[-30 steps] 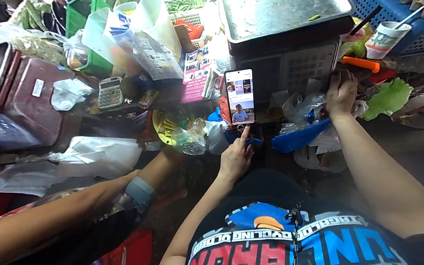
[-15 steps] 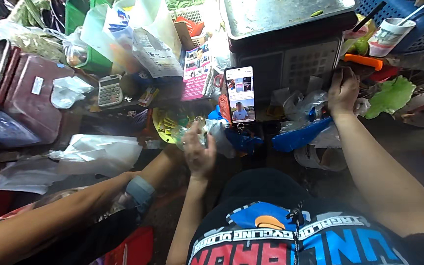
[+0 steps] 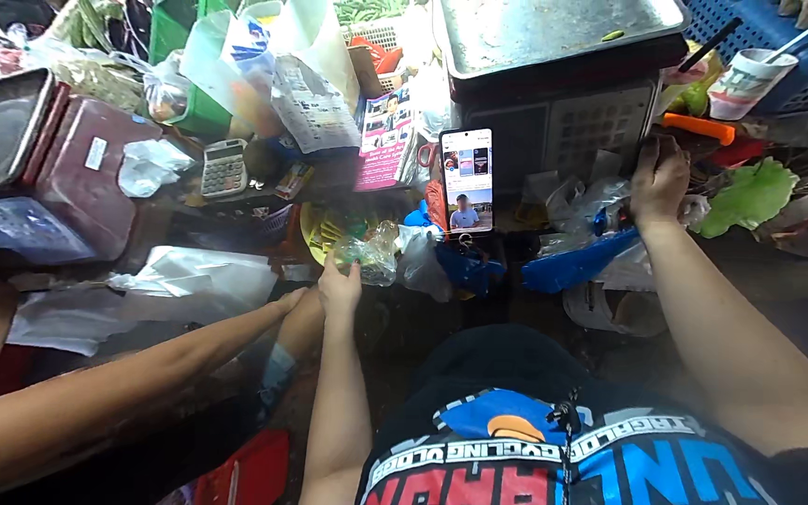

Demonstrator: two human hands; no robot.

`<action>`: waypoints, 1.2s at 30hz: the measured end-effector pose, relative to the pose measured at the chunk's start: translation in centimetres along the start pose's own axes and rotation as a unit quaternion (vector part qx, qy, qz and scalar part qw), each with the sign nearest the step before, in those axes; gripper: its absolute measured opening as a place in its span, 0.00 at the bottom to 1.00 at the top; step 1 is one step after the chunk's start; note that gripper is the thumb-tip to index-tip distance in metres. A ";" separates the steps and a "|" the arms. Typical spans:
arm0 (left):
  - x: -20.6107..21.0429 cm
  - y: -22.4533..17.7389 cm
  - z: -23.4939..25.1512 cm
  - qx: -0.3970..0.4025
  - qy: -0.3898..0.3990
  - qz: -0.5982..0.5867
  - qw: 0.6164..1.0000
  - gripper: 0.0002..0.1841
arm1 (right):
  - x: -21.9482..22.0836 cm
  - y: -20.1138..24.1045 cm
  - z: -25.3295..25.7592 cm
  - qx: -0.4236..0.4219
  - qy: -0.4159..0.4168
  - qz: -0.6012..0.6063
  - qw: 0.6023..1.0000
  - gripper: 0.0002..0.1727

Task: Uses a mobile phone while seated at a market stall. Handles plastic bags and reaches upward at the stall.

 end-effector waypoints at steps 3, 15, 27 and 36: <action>0.2 -0.3 1.2 0.021 -0.015 0.018 1.000 0.17 | -0.1 0.0 -0.2 -0.003 -0.002 0.005 1.000 0.32; -8.8 -9.4 0.2 0.190 -0.091 -0.338 0.917 0.09 | -1.5 0.4 -1.5 -0.051 -0.103 0.056 0.992 0.28; -11.9 -13.8 -10.0 0.223 0.035 -0.535 0.814 0.09 | 0.9 20.8 -14.6 -0.181 0.513 0.375 0.751 0.41; -9.4 -11.5 -13.3 0.161 0.094 -0.663 0.725 0.11 | -1.0 21.7 -14.3 -0.042 0.572 0.508 0.643 0.07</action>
Point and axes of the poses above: each hand's wrist, its own z-axis towards the middle knuckle, its own x-axis out of the palm, y = z × x, the point moved 2 cm from there along z, towards the middle knuckle, and after that the axes turned 5 degrees about x, right-handed, at the moved point
